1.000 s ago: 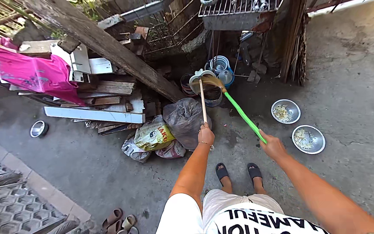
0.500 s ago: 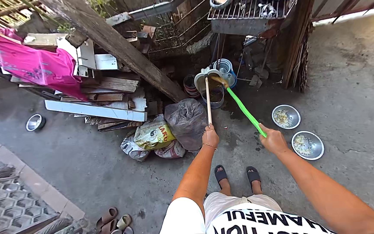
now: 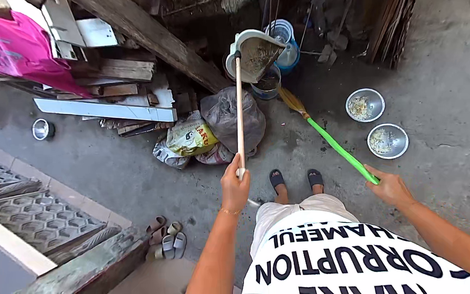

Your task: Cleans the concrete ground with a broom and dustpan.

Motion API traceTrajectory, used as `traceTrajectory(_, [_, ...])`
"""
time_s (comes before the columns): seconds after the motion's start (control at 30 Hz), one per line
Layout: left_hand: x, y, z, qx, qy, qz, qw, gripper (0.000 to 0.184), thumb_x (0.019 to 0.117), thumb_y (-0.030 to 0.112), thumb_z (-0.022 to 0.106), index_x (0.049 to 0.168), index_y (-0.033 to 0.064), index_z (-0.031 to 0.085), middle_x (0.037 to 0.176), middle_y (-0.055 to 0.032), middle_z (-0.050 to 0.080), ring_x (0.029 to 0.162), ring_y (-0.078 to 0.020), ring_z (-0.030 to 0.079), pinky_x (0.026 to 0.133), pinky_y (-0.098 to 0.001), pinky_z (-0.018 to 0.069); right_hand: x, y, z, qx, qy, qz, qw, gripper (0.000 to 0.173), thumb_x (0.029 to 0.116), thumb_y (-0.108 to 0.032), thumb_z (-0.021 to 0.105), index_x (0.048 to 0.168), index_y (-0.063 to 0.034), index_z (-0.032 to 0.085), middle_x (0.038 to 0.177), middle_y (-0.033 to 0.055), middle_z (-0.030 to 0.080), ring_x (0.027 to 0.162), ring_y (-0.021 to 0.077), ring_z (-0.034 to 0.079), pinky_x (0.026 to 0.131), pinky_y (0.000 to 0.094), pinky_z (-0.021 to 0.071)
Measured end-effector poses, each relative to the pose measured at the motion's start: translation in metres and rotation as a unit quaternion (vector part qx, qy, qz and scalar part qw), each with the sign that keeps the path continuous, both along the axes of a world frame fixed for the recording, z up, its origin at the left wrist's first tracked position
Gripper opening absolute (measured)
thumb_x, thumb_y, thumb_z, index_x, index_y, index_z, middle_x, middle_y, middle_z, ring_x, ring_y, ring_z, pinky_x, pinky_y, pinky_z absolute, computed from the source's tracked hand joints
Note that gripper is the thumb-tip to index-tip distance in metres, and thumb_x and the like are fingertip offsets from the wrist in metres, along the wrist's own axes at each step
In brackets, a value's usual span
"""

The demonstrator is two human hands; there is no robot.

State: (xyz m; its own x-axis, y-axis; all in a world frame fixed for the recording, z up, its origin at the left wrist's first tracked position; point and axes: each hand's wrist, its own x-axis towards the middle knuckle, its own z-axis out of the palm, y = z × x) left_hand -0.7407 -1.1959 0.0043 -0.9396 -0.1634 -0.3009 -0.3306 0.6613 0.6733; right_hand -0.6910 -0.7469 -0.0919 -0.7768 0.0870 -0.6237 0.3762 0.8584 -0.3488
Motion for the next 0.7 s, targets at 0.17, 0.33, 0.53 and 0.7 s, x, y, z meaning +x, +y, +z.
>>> traceTrajectory(0.17, [0.08, 0.016, 0.048, 0.119, -0.038, 0.131, 0.983, 0.056, 0.0917, 0.006, 0.06, 0.146, -0.0032, 0.052, 0.097, -0.0084, 0.067, 0.053, -0.0052, 0.058, 0.045, -0.0221, 0.0519, -0.079, -0.026, -0.042, 0.05, -0.121, 0.088, 0.988, 0.057, 0.0972, -0.013, 0.061, 0.153, -0.0093, 0.05, 0.126, 0.0301, 0.066, 0.117, 0.0499, 0.063, 0.095, 0.067, 0.0481])
traceTrajectory(0.33, [0.144, 0.052, 0.055, 0.162, -0.107, 0.277, 0.941, 0.054, 0.0895, -0.001, 0.06, 0.143, -0.0049, 0.054, 0.094, -0.0088, 0.066, 0.048, -0.0068, 0.056, 0.042, -0.0219, 0.0509, -0.094, -0.074, -0.094, 0.073, -0.201, 0.155, 0.964, 0.041, 0.0958, -0.008, 0.058, 0.136, -0.0006, 0.058, 0.13, 0.0279, 0.063, 0.121, 0.0456, 0.062, 0.093, 0.0641, 0.0513])
traceTrajectory(0.53, [0.183, 0.08, 0.002, 0.21, -0.182, 0.448, 0.85, 0.046, 0.0958, -0.009, 0.057, 0.142, -0.0085, 0.05, 0.08, -0.0107, 0.063, 0.045, -0.0087, 0.053, 0.039, -0.0215, 0.0462, -0.053, -0.018, -0.074, 0.036, -0.186, 0.211, 0.959, 0.049, 0.0941, -0.015, 0.065, 0.142, -0.0094, 0.06, 0.125, 0.0265, 0.067, 0.117, 0.0475, 0.064, 0.091, 0.0676, 0.0502])
traceTrajectory(0.7, [0.188, 0.068, -0.067, 0.22, -0.191, 0.539, 0.79, 0.024, 0.0967, -0.009, 0.054, 0.12, -0.014, 0.057, 0.073, -0.0084, 0.06, 0.053, -0.0086, 0.056, 0.05, -0.0211, 0.0499, -0.062, 0.026, -0.043, 0.036, -0.094, 0.193, 0.976, 0.057, 0.0956, -0.015, 0.062, 0.151, -0.0114, 0.053, 0.116, 0.0314, 0.069, 0.107, 0.0522, 0.066, 0.09, 0.0701, 0.0483])
